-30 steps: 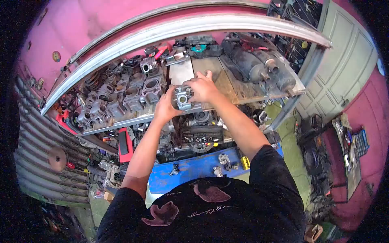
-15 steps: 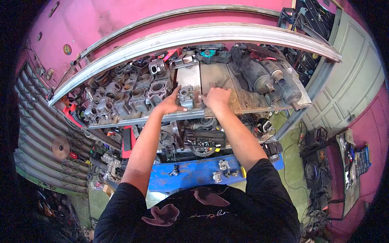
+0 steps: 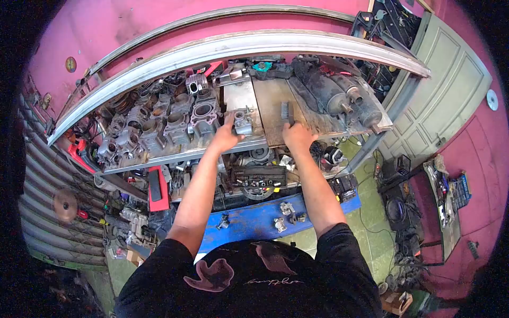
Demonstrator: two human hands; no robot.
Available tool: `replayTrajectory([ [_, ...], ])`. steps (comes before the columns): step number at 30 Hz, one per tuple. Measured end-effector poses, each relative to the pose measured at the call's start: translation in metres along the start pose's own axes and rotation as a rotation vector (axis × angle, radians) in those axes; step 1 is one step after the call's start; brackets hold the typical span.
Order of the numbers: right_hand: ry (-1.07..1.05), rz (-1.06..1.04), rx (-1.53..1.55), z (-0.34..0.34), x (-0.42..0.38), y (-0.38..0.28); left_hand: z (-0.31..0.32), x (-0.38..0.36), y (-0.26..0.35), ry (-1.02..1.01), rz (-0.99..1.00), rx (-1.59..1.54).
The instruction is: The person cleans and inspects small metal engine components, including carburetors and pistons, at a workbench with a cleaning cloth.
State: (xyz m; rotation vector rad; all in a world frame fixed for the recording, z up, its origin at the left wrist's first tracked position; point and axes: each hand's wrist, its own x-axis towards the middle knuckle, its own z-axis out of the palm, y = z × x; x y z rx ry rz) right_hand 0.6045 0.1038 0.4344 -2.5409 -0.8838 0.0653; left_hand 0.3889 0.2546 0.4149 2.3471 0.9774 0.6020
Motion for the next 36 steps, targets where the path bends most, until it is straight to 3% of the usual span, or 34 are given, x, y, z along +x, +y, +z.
replayTrajectory([
  [5, 0.06, -0.024, 0.211, -0.009, -0.039, -0.005, 0.022, -0.017, 0.021, 0.256, -0.063, -0.131],
  [8, 0.43, -0.34, 0.106, -0.02, -0.082, -0.028, 0.033, -0.018, 0.026, 0.451, -0.007, -0.144],
  [11, 0.404, -0.465, 0.051, -0.04, -0.12, -0.056, 0.033, -0.026, 0.037, 0.573, 0.005, -0.279],
  [13, 0.384, -0.506, -0.016, -0.046, -0.137, -0.07, 0.035, -0.033, 0.044, 0.536, -0.191, -0.29],
  [14, 0.361, -0.541, -0.083, -0.046, -0.142, -0.075, 0.044, -0.032, 0.039, 0.643, -0.089, -0.241],
  [18, 0.314, -0.628, -0.081, -0.025, -0.136, -0.084, 0.05, -0.032, 0.035, 0.594, -0.128, -0.218],
  [27, 0.184, -0.565, -0.198, -0.012, -0.08, -0.132, 0.077, -0.017, 0.012, 0.612, -0.028, 0.017],
  [32, 0.179, -0.537, -0.243, -0.045, -0.126, -0.105, 0.055, -0.028, 0.044, 0.568, -0.193, -0.041],
  [36, 0.153, -0.519, -0.261, -0.047, -0.125, -0.096, 0.058, -0.028, 0.042, 0.544, -0.193, 0.004],
])
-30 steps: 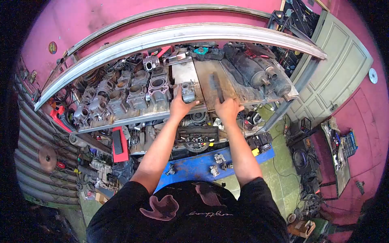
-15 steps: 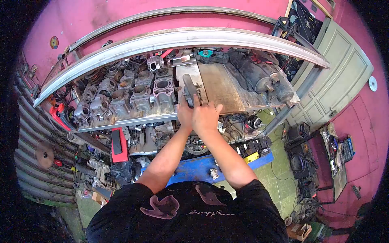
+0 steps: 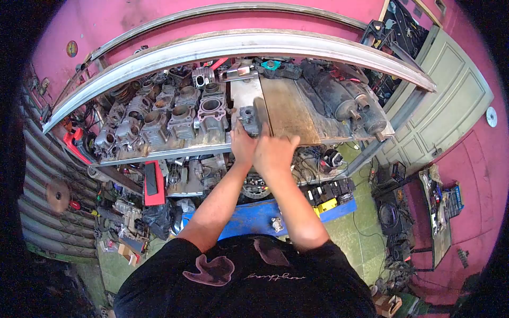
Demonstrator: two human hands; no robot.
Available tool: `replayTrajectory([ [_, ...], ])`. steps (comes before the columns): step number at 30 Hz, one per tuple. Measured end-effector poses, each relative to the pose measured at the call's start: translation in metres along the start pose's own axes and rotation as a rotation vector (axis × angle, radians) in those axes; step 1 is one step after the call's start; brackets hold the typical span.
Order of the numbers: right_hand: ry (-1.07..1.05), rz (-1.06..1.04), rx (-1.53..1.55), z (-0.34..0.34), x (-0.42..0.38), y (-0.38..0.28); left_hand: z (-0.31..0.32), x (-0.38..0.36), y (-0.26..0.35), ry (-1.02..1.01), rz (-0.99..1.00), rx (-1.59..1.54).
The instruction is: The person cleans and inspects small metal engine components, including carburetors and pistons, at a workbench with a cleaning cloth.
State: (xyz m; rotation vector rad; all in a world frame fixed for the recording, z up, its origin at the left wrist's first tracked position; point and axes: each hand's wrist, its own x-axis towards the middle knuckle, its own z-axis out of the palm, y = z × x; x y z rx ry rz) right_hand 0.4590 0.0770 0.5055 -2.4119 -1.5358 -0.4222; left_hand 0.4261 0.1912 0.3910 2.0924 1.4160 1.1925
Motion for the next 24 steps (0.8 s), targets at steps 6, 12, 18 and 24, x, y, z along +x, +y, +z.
replayTrajectory([
  [6, 0.091, -0.102, 0.038, 0.05, 0.057, 0.009, 0.017, 0.004, -0.016, 0.091, 0.118, 0.014],
  [12, 0.054, -0.086, 0.064, 0.035, -0.006, 0.013, 0.001, 0.006, -0.003, -0.012, -0.029, -0.006],
  [18, -0.188, -0.007, 0.107, 0.011, 0.062, 0.015, 0.017, 0.011, -0.019, 0.087, 0.073, 0.006],
  [24, -0.2, -0.203, 0.23, 0.03, 0.091, 0.038, 0.006, 0.012, -0.01, 0.032, 0.027, 0.015],
])
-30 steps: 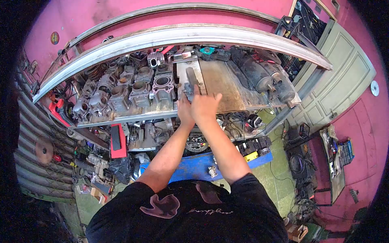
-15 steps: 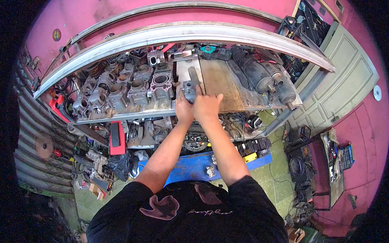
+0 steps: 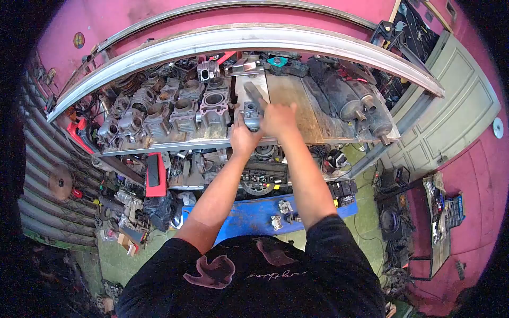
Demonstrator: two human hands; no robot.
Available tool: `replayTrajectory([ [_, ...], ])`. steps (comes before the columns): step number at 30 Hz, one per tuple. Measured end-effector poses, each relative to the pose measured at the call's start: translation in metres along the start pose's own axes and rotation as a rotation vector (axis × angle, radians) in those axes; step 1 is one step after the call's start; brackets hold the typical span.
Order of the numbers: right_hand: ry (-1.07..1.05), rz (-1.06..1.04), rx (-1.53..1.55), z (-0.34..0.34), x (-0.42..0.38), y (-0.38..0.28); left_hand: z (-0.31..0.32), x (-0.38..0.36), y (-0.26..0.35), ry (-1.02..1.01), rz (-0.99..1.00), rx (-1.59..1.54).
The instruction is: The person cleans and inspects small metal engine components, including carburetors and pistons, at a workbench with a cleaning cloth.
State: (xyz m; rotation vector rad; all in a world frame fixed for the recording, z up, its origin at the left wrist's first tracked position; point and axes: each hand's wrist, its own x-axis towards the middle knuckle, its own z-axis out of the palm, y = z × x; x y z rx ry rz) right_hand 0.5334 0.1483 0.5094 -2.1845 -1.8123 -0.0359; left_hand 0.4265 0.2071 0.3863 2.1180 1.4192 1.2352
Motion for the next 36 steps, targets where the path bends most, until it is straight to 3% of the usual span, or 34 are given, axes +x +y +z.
replayTrajectory([
  [3, 0.023, 0.141, -0.155, -0.022, -0.076, -0.042, 0.004, 0.002, -0.001, 0.003, -0.035, 0.012],
  [4, 0.313, 0.053, -0.195, 0.006, -0.095, -0.034, 0.003, 0.003, 0.0, 0.006, -0.034, 0.01],
  [7, 0.365, 0.107, -0.029, 0.019, -0.119, -0.037, -0.004, 0.001, 0.003, -0.042, -0.037, 0.041],
  [9, 0.32, 0.146, -0.004, 0.022, -0.118, -0.042, -0.005, 0.001, 0.003, -0.033, -0.025, 0.013],
  [19, 0.488, -0.032, -0.143, 0.076, -0.065, -0.045, 0.009, 0.005, -0.016, -0.053, -0.018, -0.028],
  [22, 0.505, 0.001, -0.032, 0.067, -0.103, -0.04, 0.013, 0.002, -0.021, 0.033, 0.063, 0.043],
  [27, 0.324, 0.35, 0.088, 0.068, -0.152, 0.012, -0.01, 0.009, -0.005, -0.036, 0.013, 0.007],
  [31, 0.402, 0.324, 0.105, 0.059, -0.133, 0.024, -0.015, 0.017, -0.012, -0.162, -0.066, -0.014],
  [33, 0.48, 0.152, 0.187, 0.043, -0.098, 0.025, -0.011, 0.025, -0.023, -0.256, -0.06, -0.16],
  [36, 0.22, 0.077, 0.159, 0.009, -0.041, 0.03, -0.032, 0.032, -0.006, -0.332, -0.087, -0.206],
])
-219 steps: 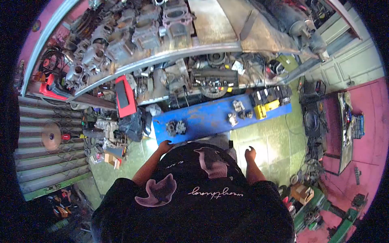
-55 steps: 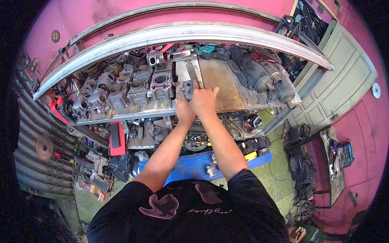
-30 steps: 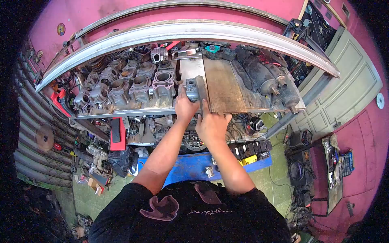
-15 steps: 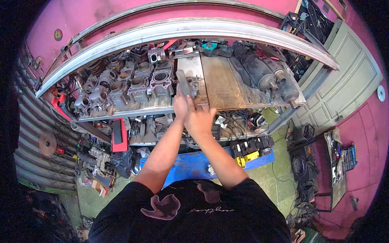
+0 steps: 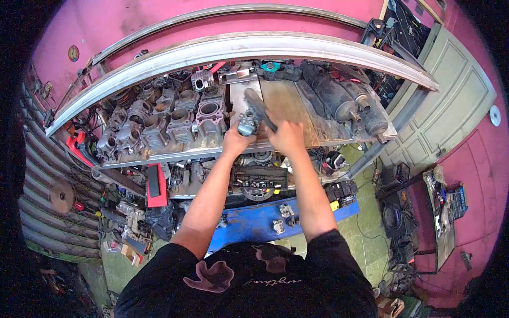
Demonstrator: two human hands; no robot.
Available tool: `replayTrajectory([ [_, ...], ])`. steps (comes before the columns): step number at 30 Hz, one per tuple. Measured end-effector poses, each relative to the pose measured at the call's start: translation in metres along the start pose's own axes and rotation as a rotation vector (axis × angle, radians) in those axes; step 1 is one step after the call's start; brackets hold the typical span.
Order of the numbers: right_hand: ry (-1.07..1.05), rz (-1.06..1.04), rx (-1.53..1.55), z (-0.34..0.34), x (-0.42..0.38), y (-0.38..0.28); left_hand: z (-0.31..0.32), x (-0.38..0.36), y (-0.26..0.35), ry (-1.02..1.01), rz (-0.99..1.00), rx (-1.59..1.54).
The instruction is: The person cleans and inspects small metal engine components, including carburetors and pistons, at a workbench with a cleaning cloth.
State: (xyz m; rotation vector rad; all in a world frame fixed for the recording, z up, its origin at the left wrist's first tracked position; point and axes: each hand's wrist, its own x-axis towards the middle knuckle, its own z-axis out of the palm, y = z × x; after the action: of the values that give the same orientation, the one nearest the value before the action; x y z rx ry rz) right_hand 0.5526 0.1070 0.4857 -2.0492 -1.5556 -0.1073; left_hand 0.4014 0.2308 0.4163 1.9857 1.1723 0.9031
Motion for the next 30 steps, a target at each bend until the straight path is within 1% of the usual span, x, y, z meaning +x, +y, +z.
replayTrajectory([
  [1, -0.102, 0.043, -0.058, -0.009, 0.018, -0.006, 0.0, 0.001, 0.001, -0.053, -0.05, -0.022],
  [2, -0.106, 0.048, -0.06, -0.009, 0.035, -0.003, 0.002, 0.004, -0.002, -0.055, -0.038, -0.086],
  [3, -0.171, 0.028, -0.109, -0.009, 0.051, 0.002, 0.004, 0.007, -0.001, -0.059, -0.039, -0.088],
  [4, -0.236, 0.007, -0.157, -0.011, 0.057, 0.001, 0.006, 0.011, -0.001, -0.056, -0.061, -0.015],
  [5, -0.239, 0.008, -0.157, -0.013, 0.054, 0.003, 0.007, 0.014, -0.001, -0.052, -0.083, 0.06],
  [6, -0.267, 0.008, -0.123, -0.017, 0.049, 0.007, 0.008, 0.02, -0.002, -0.079, -0.148, 0.083],
  [7, -0.292, 0.01, -0.085, -0.021, 0.043, 0.008, 0.007, 0.024, -0.004, -0.081, -0.145, 0.091],
  [8, -0.288, 0.012, -0.078, -0.022, 0.03, 0.01, 0.005, 0.027, -0.006, -0.125, -0.123, 0.068],
  [9, -0.211, -0.015, -0.103, -0.022, 0.01, 0.012, 0.004, 0.03, -0.007, -0.169, -0.102, 0.043],
  [10, -0.134, -0.044, -0.13, -0.021, -0.009, 0.013, 0.005, 0.035, -0.014, -0.166, -0.102, 0.046],
  [12, 0.075, -0.07, -0.059, -0.005, -0.05, 0.02, 0.015, 0.043, -0.03, -0.248, -0.035, -0.13],
  [13, 0.383, -0.236, -0.164, 0.015, -0.066, 0.029, 0.015, 0.043, -0.026, -0.238, -0.041, -0.134],
  [14, 0.329, -0.154, -0.04, 0.033, -0.084, 0.033, 0.013, 0.042, -0.019, -0.251, -0.008, -0.025],
  [15, 0.116, 0.039, -0.075, 0.032, -0.103, 0.026, 0.012, 0.041, -0.015, -0.265, 0.024, 0.087],
  [16, 0.187, 0.024, -0.01, 0.043, -0.116, 0.031, 0.013, 0.041, -0.012, -0.235, 0.099, 0.12],
  [17, 0.255, 0.009, 0.055, 0.047, -0.121, 0.035, 0.013, 0.041, -0.01, -0.22, 0.093, 0.119],
  [19, 0.249, -0.006, 0.102, 0.042, -0.123, 0.051, 0.01, 0.038, -0.005, -0.221, 0.143, 0.111],
  [20, 0.248, -0.011, 0.144, 0.035, -0.123, 0.059, 0.008, 0.035, 0.0, -0.212, 0.092, 0.135],
  [21, 0.246, -0.017, 0.143, 0.03, -0.123, 0.067, 0.006, 0.034, 0.005, -0.206, 0.089, 0.133],
  [23, 0.249, 0.0, 0.235, 0.022, -0.121, 0.079, 0.001, 0.035, 0.007, -0.401, -0.077, -0.159],
  [24, 0.238, 0.038, 0.242, 0.021, -0.122, 0.082, 0.003, 0.036, 0.003, -0.465, -0.087, -0.252],
  [25, 0.238, 0.031, 0.247, 0.02, -0.122, 0.083, 0.003, 0.033, 0.005, -0.456, -0.087, -0.25],
  [27, 0.258, 0.025, 0.259, 0.019, -0.125, 0.078, 0.004, 0.024, 0.005, -0.493, -0.232, -0.512],
  [28, 0.32, -0.072, 0.268, 0.022, -0.12, 0.078, 0.009, 0.03, -0.006, -0.498, -0.265, -0.507],
  [29, 0.317, -0.068, 0.274, 0.024, -0.113, 0.076, 0.01, 0.03, -0.009, -0.498, -0.271, -0.502],
  [30, 0.32, -0.152, 0.191, 0.025, -0.103, 0.073, 0.012, 0.03, -0.012, -0.448, -0.384, -0.604],
])
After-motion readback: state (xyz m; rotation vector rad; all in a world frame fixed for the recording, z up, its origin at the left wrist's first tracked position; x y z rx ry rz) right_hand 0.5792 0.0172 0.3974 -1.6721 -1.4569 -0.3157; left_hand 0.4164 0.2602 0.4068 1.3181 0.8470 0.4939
